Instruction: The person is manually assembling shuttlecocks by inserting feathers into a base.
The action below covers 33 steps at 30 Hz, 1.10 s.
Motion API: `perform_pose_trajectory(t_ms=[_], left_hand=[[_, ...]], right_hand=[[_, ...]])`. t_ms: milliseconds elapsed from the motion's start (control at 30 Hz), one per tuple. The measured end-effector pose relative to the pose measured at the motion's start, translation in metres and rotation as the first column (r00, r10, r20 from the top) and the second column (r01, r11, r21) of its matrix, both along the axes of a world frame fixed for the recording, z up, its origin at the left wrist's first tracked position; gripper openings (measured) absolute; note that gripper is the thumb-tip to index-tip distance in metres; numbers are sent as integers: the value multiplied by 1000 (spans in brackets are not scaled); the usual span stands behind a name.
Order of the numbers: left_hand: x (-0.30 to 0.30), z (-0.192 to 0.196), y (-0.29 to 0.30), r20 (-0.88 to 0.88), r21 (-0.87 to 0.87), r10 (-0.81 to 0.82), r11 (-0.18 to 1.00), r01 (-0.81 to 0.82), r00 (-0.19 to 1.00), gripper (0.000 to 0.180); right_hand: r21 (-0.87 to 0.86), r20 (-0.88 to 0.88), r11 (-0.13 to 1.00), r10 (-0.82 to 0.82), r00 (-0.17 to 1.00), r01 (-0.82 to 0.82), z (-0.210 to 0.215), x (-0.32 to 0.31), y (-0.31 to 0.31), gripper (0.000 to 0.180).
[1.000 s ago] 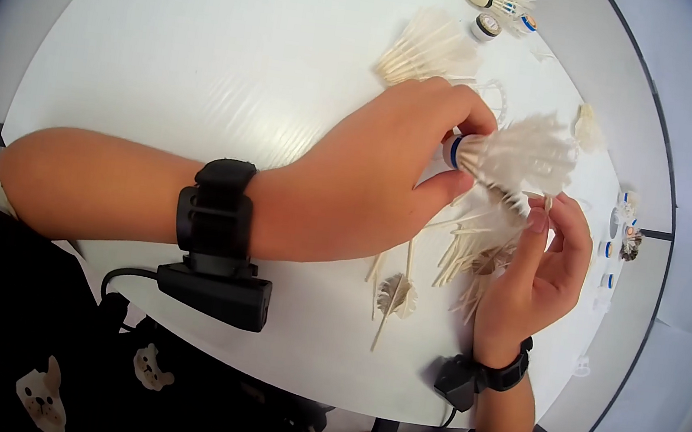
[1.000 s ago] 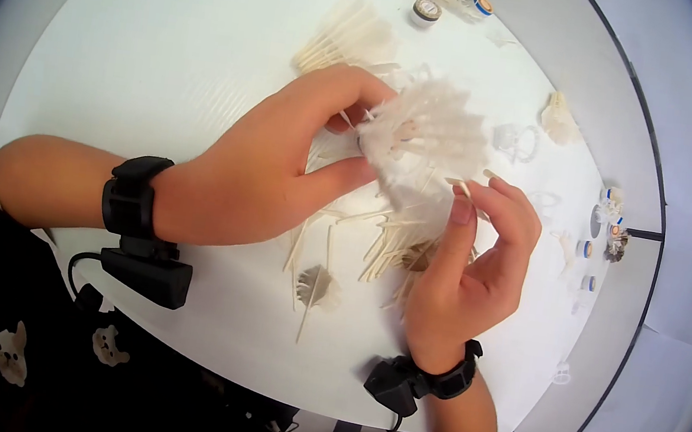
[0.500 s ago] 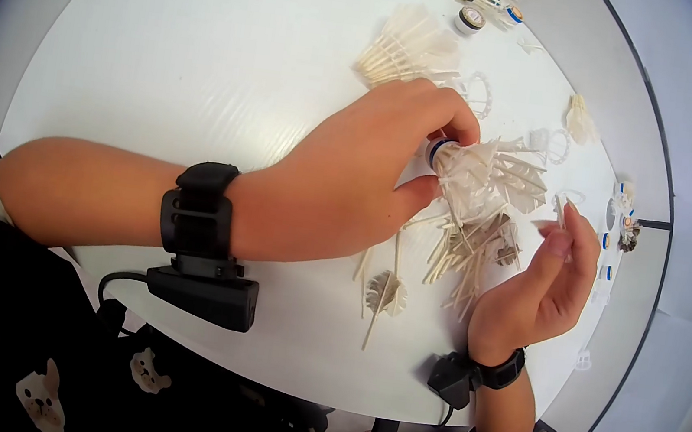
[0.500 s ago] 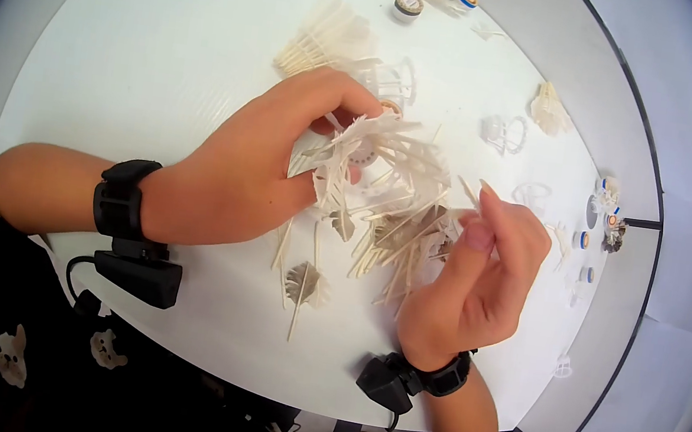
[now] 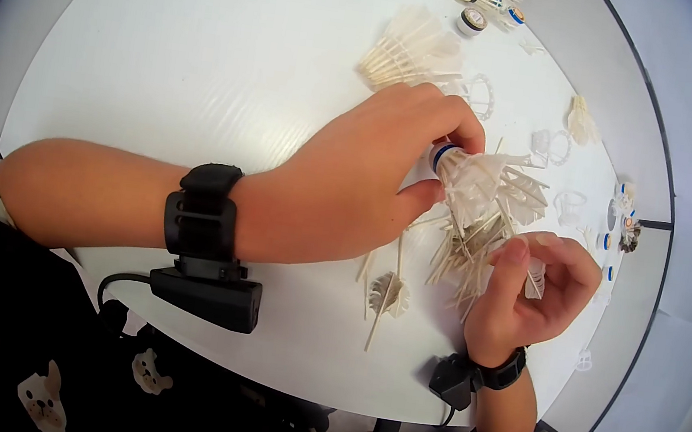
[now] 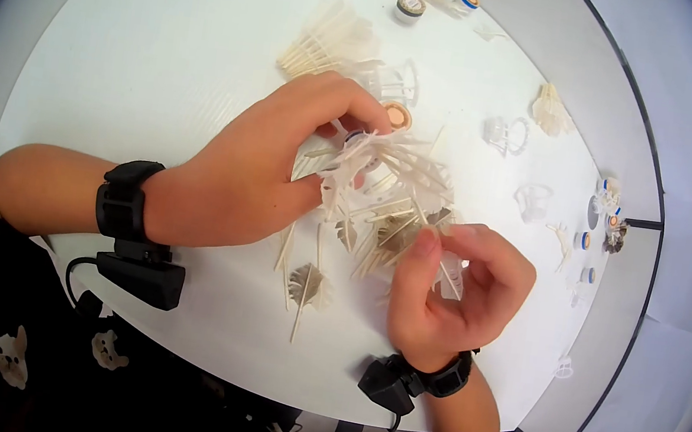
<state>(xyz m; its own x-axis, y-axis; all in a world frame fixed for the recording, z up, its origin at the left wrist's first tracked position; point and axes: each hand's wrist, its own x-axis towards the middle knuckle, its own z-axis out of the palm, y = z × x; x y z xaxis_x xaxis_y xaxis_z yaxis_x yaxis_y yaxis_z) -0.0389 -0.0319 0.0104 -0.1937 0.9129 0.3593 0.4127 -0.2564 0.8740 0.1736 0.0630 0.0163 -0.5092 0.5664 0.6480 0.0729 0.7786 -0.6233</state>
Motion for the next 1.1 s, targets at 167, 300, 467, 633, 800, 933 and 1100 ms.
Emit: perform_pose_trajectory(t_ms=[167, 300, 467, 633, 800, 933, 1100], left_hand=[[0, -1, 1, -1, 14, -1, 1000, 1, 1000, 48], [0, -1, 1, -20, 14, -5, 1000, 6, 1000, 47], [0, -1, 1, -6, 13, -2, 1000, 2, 1000, 44], [0, 0, 1, -39, 23, -7, 1000, 8, 999, 43], [0, 0, 1, -18, 18, -25, 1000, 25, 1000, 44], [1, -1, 1, -4, 30, -27, 999, 27, 1000, 44], [1, 0, 1, 6, 18, -12, 1000, 12, 1000, 43]], right_hand=[[-4, -4, 999, 34, 999, -34, 2, -2, 0, 34], [-58, -81, 994, 92, 992, -97, 3, -4, -2, 33], [-36, 20, 998, 50, 999, -50, 5, -5, -1, 32], [-54, 46, 996, 77, 996, -74, 6, -4, -1, 33], [-182, 39, 983, 31, 999, -23, 1, -6, -3, 38], [-192, 30, 981, 22, 999, -16, 1, -8, -3, 45], [-109, -103, 992, 46, 994, -58, 5, -8, 2, 44]])
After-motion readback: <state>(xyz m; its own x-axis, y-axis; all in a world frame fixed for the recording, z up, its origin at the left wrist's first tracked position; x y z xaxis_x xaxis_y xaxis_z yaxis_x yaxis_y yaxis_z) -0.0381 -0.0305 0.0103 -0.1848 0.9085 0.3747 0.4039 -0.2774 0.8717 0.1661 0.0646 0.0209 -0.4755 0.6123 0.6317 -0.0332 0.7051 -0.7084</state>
